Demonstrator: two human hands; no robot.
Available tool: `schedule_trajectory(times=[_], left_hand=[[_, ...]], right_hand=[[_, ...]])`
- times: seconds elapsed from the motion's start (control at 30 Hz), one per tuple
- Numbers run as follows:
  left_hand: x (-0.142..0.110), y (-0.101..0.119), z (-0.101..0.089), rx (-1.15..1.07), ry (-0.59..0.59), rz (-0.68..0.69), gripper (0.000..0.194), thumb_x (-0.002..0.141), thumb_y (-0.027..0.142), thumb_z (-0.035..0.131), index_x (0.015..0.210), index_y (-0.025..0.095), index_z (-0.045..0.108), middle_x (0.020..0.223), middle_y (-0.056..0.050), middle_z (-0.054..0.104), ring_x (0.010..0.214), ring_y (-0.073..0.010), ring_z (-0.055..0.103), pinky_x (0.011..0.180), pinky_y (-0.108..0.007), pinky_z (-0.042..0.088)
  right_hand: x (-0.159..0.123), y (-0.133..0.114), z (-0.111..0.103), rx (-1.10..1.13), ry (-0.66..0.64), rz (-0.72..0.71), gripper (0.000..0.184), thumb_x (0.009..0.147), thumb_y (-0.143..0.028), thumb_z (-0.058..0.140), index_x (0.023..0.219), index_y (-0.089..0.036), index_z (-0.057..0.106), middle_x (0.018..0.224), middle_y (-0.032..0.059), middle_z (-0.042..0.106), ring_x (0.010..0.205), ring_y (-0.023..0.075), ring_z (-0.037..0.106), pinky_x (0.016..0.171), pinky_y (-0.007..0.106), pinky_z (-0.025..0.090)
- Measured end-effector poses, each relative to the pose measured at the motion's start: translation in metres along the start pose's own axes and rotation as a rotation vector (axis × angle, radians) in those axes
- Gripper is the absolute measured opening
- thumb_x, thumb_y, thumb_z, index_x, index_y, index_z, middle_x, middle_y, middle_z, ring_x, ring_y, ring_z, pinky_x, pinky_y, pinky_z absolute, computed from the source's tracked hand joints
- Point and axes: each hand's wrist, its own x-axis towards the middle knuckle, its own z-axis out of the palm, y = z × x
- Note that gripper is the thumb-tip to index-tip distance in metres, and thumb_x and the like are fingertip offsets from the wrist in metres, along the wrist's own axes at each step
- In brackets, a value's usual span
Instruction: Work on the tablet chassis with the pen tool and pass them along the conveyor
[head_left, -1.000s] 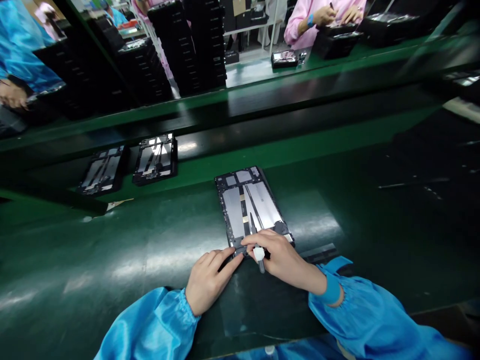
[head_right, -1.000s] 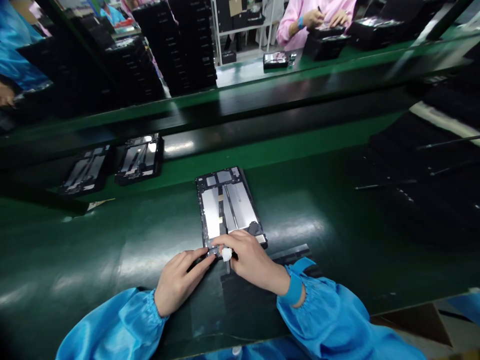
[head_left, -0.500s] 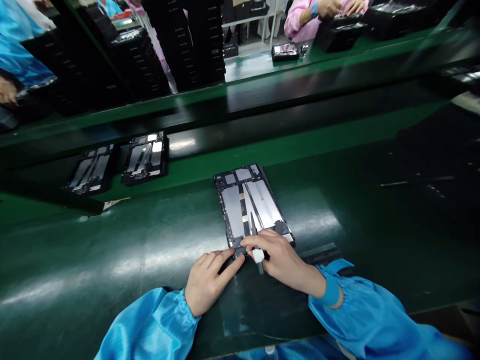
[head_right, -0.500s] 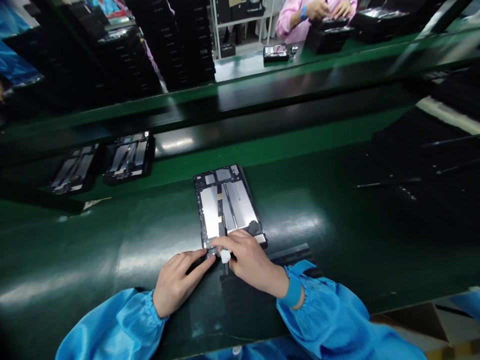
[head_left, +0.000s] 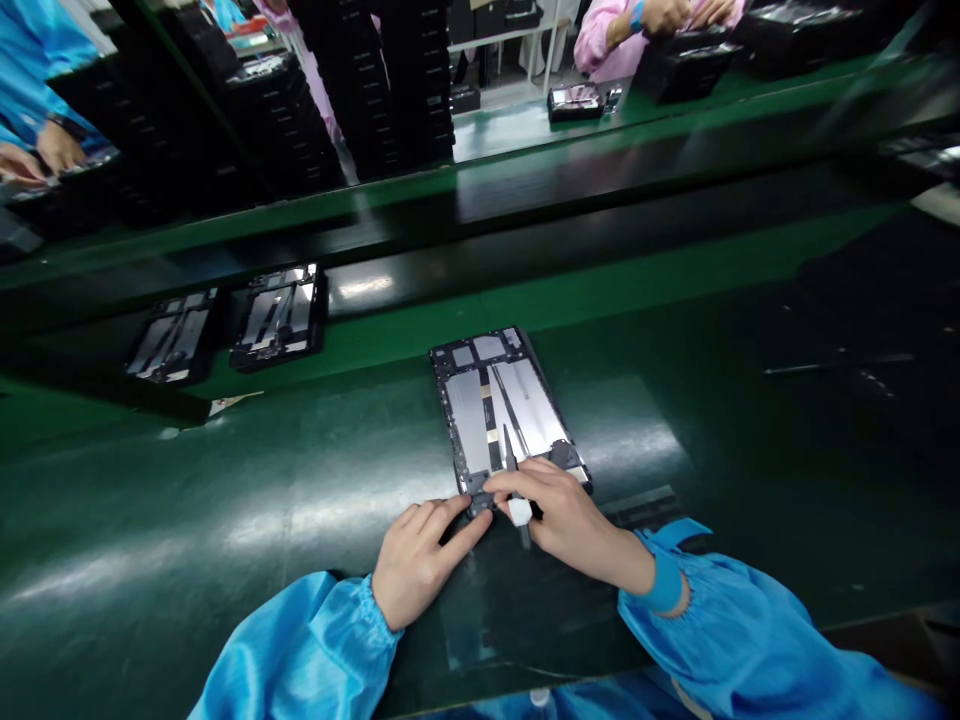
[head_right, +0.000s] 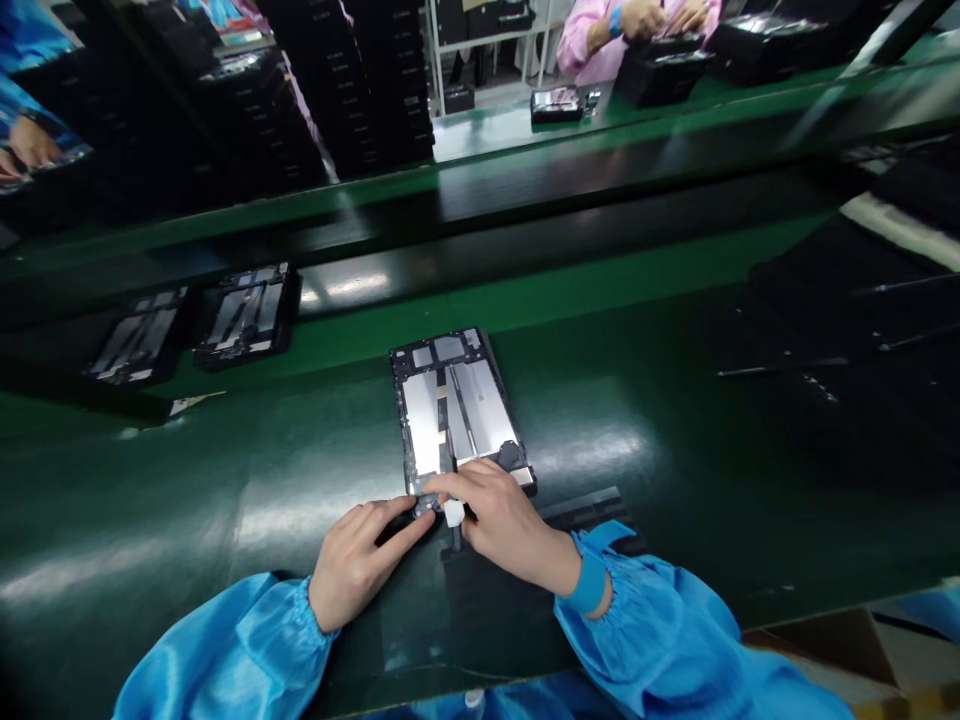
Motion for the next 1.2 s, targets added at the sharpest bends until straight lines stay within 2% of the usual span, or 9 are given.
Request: schedule_trajectory(times=[0.2, 0.47, 0.67, 0.83, 1.0, 1.1, 1.2], left_hand=[[0.004, 0.001, 0.001, -0.159, 0.041, -0.124, 0.03, 0.093, 0.016, 0.052, 0.122, 0.022, 0.058, 0.115, -0.005, 0.057, 0.095, -0.0137, 0.052, 0.08, -0.026, 0.045], [0.001, -0.004, 0.0, 0.02, -0.027, -0.016, 0.035, 0.096, 0.015, 0.044, 0.127, 0.027, 0.056, 0.118, -0.006, 0.055, 0.09, -0.0161, 0.051, 0.072, -0.029, 0.044], [0.003, -0.003, -0.001, 0.071, -0.04, 0.039, 0.041, 0.097, 0.014, 0.038, 0.135, 0.027, 0.05, 0.12, -0.008, 0.054, 0.088, -0.0165, 0.05, 0.072, -0.03, 0.043], [0.005, 0.004, 0.002, 0.105, -0.028, -0.016, 0.037, 0.097, 0.017, 0.042, 0.131, 0.025, 0.053, 0.118, -0.008, 0.054, 0.089, -0.0167, 0.052, 0.072, -0.03, 0.044], [0.005, 0.013, 0.005, 0.106, -0.011, -0.067, 0.033, 0.094, 0.018, 0.047, 0.126, 0.023, 0.056, 0.117, -0.008, 0.054, 0.089, -0.0171, 0.054, 0.073, -0.03, 0.046], [0.007, 0.014, 0.005, 0.099, -0.007, -0.075, 0.032, 0.095, 0.018, 0.046, 0.124, 0.023, 0.057, 0.116, -0.008, 0.054, 0.089, -0.0171, 0.054, 0.072, -0.03, 0.047], [0.008, 0.013, 0.004, 0.087, -0.004, -0.074, 0.032, 0.095, 0.018, 0.044, 0.124, 0.022, 0.057, 0.116, -0.008, 0.054, 0.089, -0.017, 0.055, 0.072, -0.03, 0.048]], right_hand=[[0.0, 0.0, 0.001, -0.014, -0.019, 0.031, 0.055, 0.068, 0.01, 0.044, 0.112, -0.02, 0.059, 0.089, 0.0049, 0.062, 0.084, 0.0207, 0.054, 0.074, 0.032, 0.042], [0.003, -0.004, -0.003, 0.052, -0.005, 0.072, 0.047, 0.075, 0.008, 0.05, 0.111, -0.022, 0.058, 0.088, 0.0006, 0.065, 0.086, 0.0178, 0.057, 0.076, 0.029, 0.043], [0.003, -0.005, -0.001, -0.032, 0.007, 0.065, 0.049, 0.072, 0.007, 0.048, 0.111, -0.02, 0.061, 0.088, 0.0036, 0.065, 0.084, 0.0202, 0.058, 0.073, 0.031, 0.045], [-0.004, -0.013, -0.016, 0.092, 0.075, 0.045, 0.027, 0.091, -0.01, 0.051, 0.113, -0.021, 0.062, 0.09, 0.0033, 0.068, 0.08, 0.0163, 0.062, 0.072, 0.028, 0.048], [-0.02, -0.018, -0.029, 0.235, 0.041, 0.147, 0.032, 0.1, -0.021, 0.043, 0.128, -0.026, 0.059, 0.09, 0.0031, 0.064, 0.065, 0.0093, 0.057, 0.066, 0.023, 0.051], [-0.024, -0.018, -0.025, 0.302, 0.007, 0.244, 0.029, 0.099, -0.024, 0.045, 0.124, -0.022, 0.059, 0.089, 0.0042, 0.062, 0.067, 0.0098, 0.059, 0.061, 0.021, 0.051], [-0.022, -0.017, -0.021, 0.262, -0.023, 0.287, 0.022, 0.097, -0.025, 0.049, 0.113, -0.018, 0.062, 0.089, 0.0053, 0.065, 0.073, 0.012, 0.063, 0.066, 0.023, 0.053]])
